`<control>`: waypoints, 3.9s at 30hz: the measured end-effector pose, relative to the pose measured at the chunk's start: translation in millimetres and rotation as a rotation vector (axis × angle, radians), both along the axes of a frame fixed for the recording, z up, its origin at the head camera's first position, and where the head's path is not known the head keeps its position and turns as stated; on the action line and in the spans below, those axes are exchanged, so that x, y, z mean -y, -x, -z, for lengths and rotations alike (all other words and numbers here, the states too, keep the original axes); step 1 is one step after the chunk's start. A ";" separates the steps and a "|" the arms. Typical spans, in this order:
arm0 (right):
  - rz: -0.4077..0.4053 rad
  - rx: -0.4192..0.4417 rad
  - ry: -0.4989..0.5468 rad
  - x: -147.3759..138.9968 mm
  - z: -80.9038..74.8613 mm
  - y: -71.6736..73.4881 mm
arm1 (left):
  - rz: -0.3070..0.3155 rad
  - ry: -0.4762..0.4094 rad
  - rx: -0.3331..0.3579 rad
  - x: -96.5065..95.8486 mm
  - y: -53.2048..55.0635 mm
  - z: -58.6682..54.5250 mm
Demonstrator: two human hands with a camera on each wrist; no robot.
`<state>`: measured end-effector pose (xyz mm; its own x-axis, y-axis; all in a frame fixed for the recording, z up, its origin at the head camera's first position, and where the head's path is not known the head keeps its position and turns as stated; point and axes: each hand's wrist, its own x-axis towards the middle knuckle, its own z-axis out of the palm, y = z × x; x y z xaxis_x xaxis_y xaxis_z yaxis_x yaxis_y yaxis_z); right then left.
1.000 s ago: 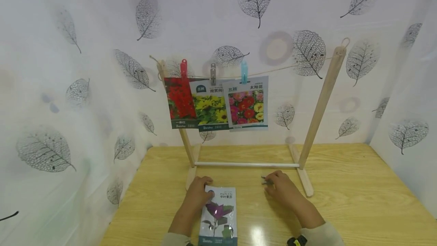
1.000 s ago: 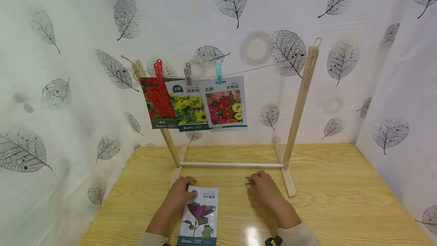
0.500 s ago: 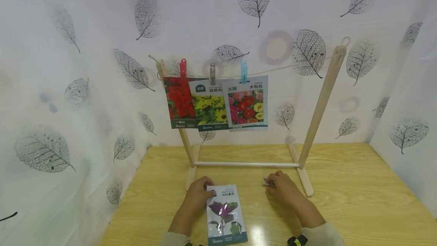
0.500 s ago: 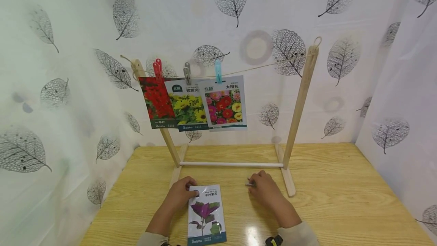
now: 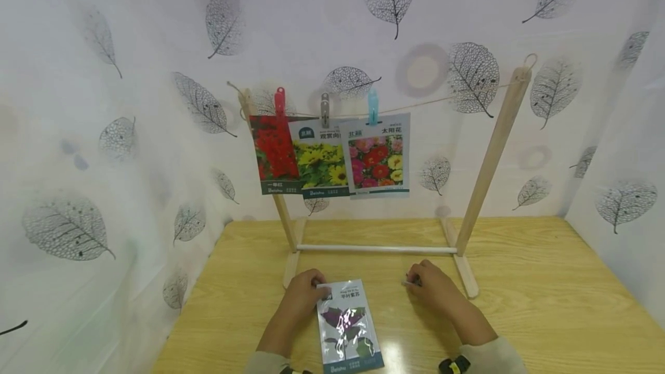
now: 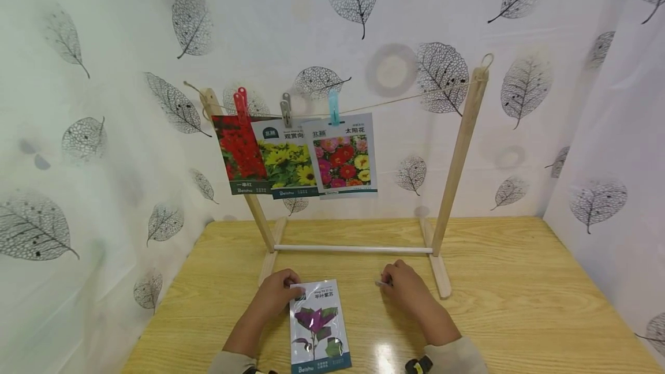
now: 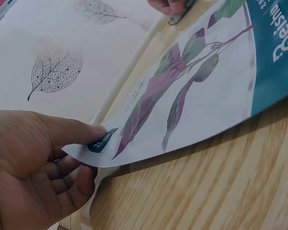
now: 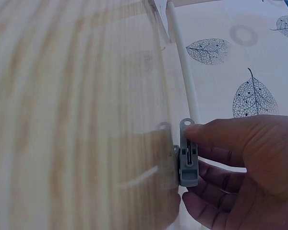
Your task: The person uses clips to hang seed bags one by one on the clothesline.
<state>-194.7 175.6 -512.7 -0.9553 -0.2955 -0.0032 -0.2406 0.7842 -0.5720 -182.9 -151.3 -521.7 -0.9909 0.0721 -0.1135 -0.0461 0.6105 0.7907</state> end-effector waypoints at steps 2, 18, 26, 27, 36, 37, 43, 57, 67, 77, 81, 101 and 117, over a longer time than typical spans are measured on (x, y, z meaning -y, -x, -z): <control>0.004 0.008 0.003 0.2 -0.2 0.2 | 0.008 0.000 -0.011 0.5 -0.3 0.0; 0.018 0.018 0.022 0.6 -2.7 1.5 | 0.019 -0.116 0.038 0.6 -1.2 -4.7; 0.004 0.029 0.042 0.5 -2.7 1.6 | 0.014 -0.141 0.063 1.8 -0.3 -5.5; 0.002 0.028 0.045 0.4 -2.8 1.6 | 0.012 -0.143 0.065 2.0 -0.2 -5.5; 0.011 0.020 0.064 1.0 -4.2 3.9 | 0.018 -0.177 0.073 1.9 1.0 -9.8; 0.011 0.020 0.068 1.2 -4.5 4.2 | 0.023 -0.183 0.075 2.0 1.2 -10.5; -0.005 0.015 0.124 2.0 -7.7 4.5 | 0.031 -0.214 0.086 3.0 1.3 -12.8; -0.024 0.050 0.206 3.4 -16.6 2.2 | 0.049 -0.277 0.058 0.4 -1.4 -19.5; -0.005 0.007 0.201 4.7 -20.5 1.9 | 0.043 -0.281 0.057 -0.8 -3.7 -27.9; -0.039 -0.004 0.259 2.6 -26.9 -1.1 | 0.060 -0.317 0.029 -3.6 -4.3 -31.9; -0.041 0.011 0.273 2.2 -29.1 -0.8 | 0.069 -0.312 0.019 -4.0 -5.2 -33.3; -0.076 -0.116 0.349 -0.9 -32.4 0.0 | 0.082 -0.307 -0.003 -6.9 -5.4 -39.5; -0.116 -0.253 0.409 -3.9 -38.5 -1.1 | 0.070 -0.319 -0.026 -10.5 -8.2 -49.8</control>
